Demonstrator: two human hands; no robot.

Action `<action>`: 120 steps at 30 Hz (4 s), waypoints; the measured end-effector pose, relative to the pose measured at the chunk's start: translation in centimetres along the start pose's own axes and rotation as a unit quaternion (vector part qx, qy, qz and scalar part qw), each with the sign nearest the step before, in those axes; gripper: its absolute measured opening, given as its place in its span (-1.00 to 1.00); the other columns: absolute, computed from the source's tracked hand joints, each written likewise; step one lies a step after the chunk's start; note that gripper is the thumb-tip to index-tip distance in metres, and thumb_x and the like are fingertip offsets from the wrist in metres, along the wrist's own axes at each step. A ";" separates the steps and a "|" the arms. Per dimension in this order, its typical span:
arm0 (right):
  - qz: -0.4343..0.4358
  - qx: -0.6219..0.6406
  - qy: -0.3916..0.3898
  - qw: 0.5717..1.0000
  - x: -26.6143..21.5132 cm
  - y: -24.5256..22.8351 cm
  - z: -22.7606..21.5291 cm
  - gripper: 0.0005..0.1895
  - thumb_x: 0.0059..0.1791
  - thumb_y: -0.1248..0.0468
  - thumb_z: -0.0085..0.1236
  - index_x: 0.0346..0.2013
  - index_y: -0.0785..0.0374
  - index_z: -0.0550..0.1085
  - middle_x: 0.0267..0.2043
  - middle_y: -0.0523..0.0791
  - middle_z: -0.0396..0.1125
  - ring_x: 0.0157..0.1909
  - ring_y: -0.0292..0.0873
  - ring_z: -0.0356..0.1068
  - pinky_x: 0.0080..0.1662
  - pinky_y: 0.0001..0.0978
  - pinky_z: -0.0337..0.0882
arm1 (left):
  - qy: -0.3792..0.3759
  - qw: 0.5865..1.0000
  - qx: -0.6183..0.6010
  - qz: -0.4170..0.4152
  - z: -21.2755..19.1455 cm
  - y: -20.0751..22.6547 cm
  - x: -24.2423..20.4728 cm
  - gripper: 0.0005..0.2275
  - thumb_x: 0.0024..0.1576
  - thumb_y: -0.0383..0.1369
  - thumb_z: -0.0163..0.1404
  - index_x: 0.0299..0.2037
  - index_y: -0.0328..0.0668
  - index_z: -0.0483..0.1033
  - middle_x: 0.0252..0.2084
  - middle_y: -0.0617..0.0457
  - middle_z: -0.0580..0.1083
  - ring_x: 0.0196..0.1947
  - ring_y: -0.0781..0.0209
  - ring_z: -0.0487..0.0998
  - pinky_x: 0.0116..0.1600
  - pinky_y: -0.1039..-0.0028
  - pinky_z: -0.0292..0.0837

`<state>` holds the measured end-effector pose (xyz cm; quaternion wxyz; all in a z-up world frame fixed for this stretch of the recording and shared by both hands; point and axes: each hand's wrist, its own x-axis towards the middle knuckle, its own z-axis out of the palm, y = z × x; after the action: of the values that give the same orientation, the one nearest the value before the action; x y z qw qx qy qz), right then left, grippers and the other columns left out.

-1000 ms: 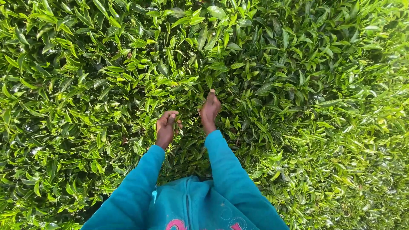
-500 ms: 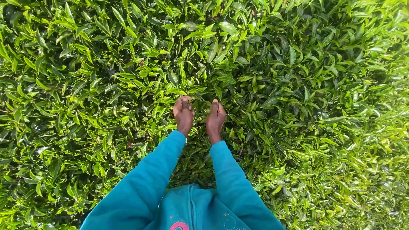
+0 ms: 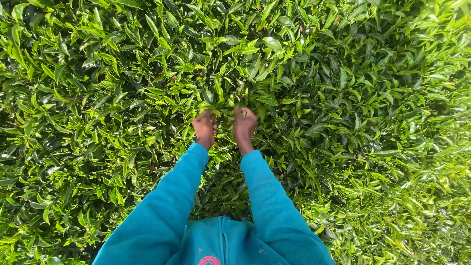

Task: The person plucks tea leaves from bushes by hand and places them into a white cloth bag. The person moves along the rows of tea bushes, continuously picking leaves and depositing them into the bag.

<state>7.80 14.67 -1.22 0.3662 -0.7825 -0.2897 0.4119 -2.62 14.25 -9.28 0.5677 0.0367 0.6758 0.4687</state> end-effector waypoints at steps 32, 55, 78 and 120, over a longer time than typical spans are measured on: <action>0.012 0.102 -0.140 0.985 12.5 -1.2 3.8 -0.59 0.29 0.16 0.02 0.41 0.23 0.29 -0.02 0.15 0.39 -0.36 -0.15 0.51 -0.54 -0.44 0.53 | -0.181 0.882 0.352 0.254 0.2 8.1 -3.4 -0.83 0.36 -0.29 0.06 -0.19 -0.08 0.70 -0.35 -0.17 0.63 -0.28 -0.09 0.64 -0.05 0.08 0.57; 0.191 0.311 -0.110 0.924 13.5 -8.7 5.0 -0.27 0.18 -0.47 -0.20 -0.41 0.09 0.35 -0.50 -0.18 0.29 -0.67 -0.30 0.14 -0.71 -0.44 0.04 | -0.169 0.983 0.071 0.005 -14.4 2.9 -4.6 -0.79 0.48 -0.23 -0.09 -0.17 -0.09 0.48 -0.31 -0.04 0.60 -0.53 0.14 0.53 -0.58 0.47 0.21; 0.098 0.206 -0.064 0.971 9.6 -15.6 10.5 -0.53 0.26 -0.11 -0.13 0.26 0.11 0.45 -0.09 -0.09 0.52 -0.34 -0.11 0.60 -0.57 -0.42 0.31 | -0.117 0.992 0.028 -0.049 -18.9 3.0 -4.4 -0.82 0.47 -0.25 -0.06 -0.13 -0.11 0.49 -0.26 -0.06 0.61 -0.48 0.10 0.54 -0.52 0.41 0.27; 0.152 0.123 -0.250 0.948 8.9 -3.6 18.9 -0.66 0.30 0.01 -0.04 0.13 0.16 0.54 -0.14 0.00 0.40 -0.30 -0.16 0.42 -0.46 -0.46 0.38 | -0.161 0.985 -0.009 0.053 -15.6 9.7 1.9 -0.80 0.52 -0.29 -0.15 -0.02 -0.26 0.42 -0.36 -0.17 0.61 -0.48 0.09 0.68 -0.66 0.54 0.45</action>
<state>-4.54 29.73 -9.60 0.3087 -0.6378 -0.1965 0.6777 -20.44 11.54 -5.44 0.6442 0.1422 0.5683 0.4918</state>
